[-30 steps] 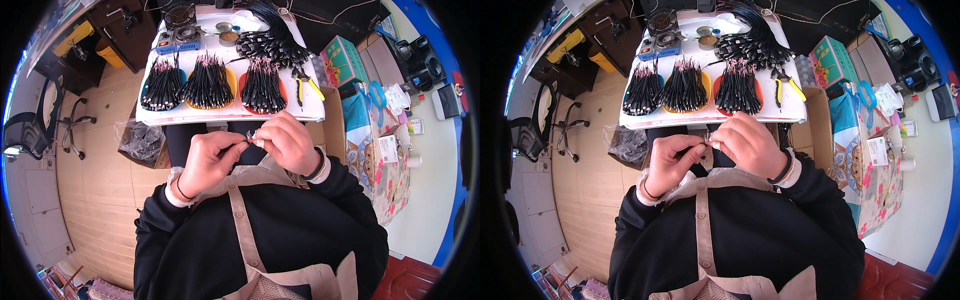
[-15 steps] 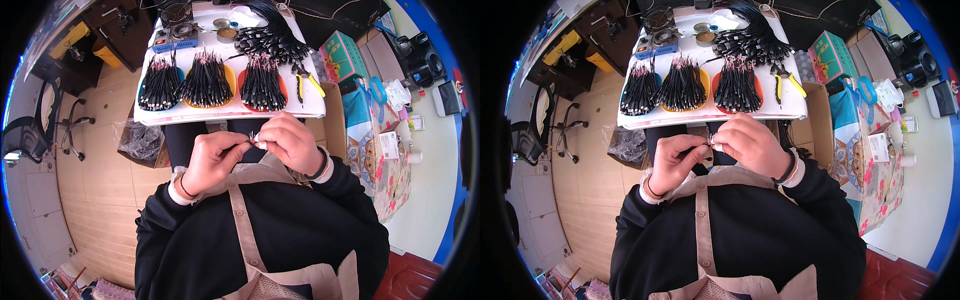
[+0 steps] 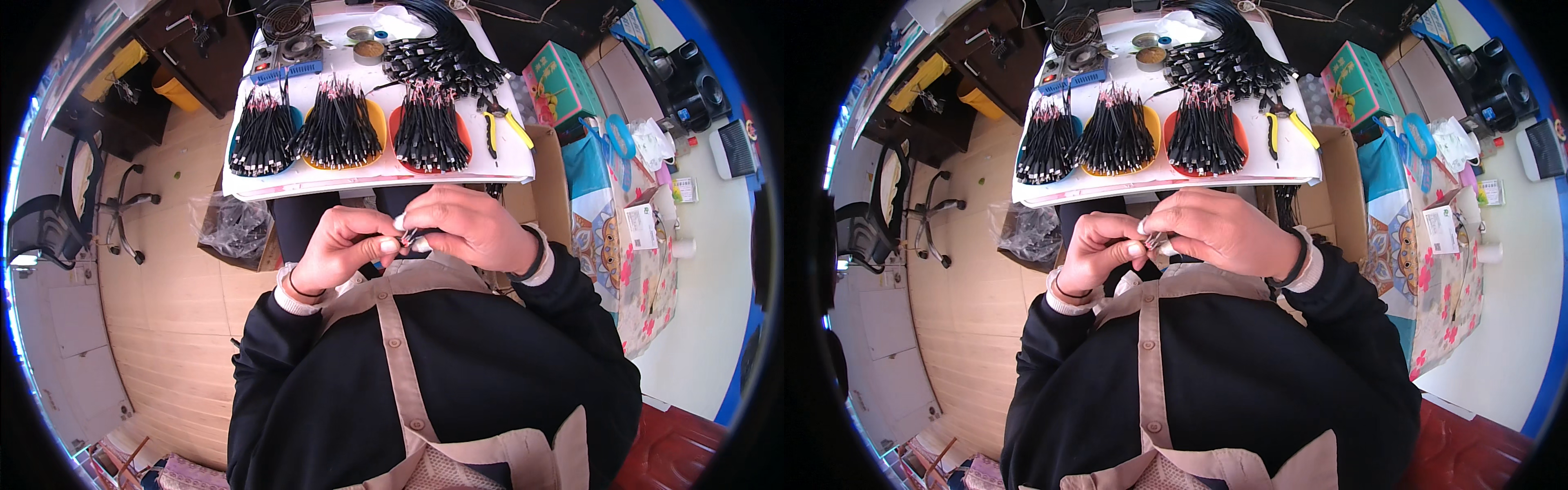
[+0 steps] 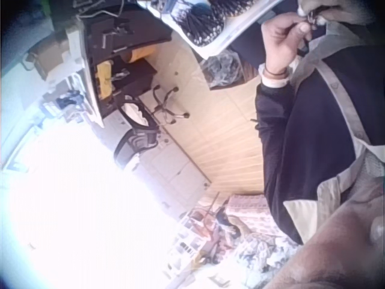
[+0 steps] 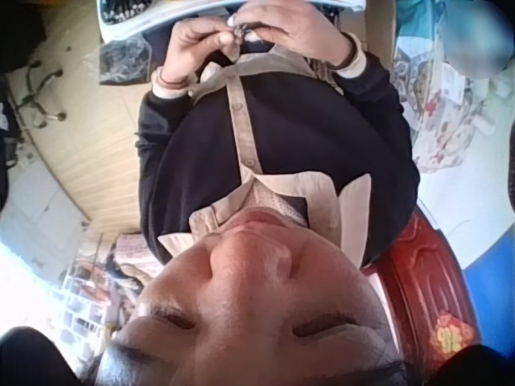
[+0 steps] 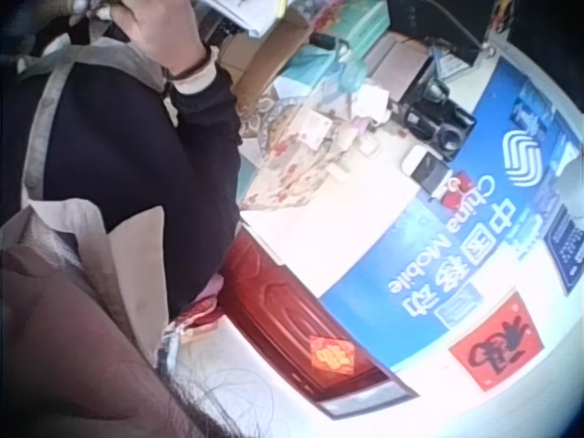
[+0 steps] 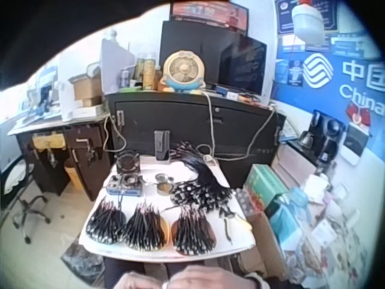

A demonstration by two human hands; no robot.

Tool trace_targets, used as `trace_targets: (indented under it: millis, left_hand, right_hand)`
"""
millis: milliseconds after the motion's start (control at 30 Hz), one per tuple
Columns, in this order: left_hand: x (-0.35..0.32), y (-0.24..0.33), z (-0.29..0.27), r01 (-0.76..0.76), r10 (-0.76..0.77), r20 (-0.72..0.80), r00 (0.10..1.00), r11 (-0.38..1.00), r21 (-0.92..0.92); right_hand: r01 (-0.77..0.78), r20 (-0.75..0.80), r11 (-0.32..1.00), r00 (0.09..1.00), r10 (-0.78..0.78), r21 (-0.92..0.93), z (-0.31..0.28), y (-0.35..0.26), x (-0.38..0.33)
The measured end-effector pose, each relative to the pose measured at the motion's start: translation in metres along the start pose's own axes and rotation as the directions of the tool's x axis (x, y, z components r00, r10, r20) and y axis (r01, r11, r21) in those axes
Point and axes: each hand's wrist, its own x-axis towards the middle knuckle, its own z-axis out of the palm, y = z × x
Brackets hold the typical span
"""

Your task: The person repeatedly picks black wire-like components from a tray, manipulates the ends with both hands, and places them back into the tray. The process is continuous and repetitive throughout the clip.

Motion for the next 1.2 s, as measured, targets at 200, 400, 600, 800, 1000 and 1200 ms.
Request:
trace_targets:
  millis: [200,400,600,800,1000,1200]
  left_hand:
    - [-0.003,-0.006,0.009,0.041,-0.050,-0.043,0.998,0.983,-0.179]
    - [-0.006,-0.012,0.010,-0.068,0.048,-0.067,0.997,0.937,-0.342]
    - [-0.003,-0.015,0.011,-0.036,0.008,-0.071,0.997,0.918,-0.395]
    - [0.000,-0.014,0.009,-0.032,0.013,-0.056,0.998,0.937,-0.348]
    - [0.006,0.002,0.003,-0.204,0.231,-0.010,0.973,0.879,0.431]
    - [0.000,-0.002,0.010,-0.108,0.158,-0.093,0.983,0.910,0.401]
  right_hand:
    - [0.078,-0.033,0.991,0.996,-0.082,-0.105,0.002,-0.002,-0.004]
    - [-0.034,-0.202,0.968,0.979,-0.018,-0.249,-0.014,0.011,-0.008]
    - [0.079,-0.075,0.976,0.993,-0.096,-0.201,-0.010,0.006,-0.010]
    - [0.124,-0.098,0.992,0.988,-0.123,0.013,0.001,0.001,0.000]
    - [-0.476,0.184,0.754,0.877,0.444,0.453,0.007,0.004,-0.010]
    - [-0.579,0.283,0.472,0.780,0.558,0.664,0.009,0.007,-0.019]
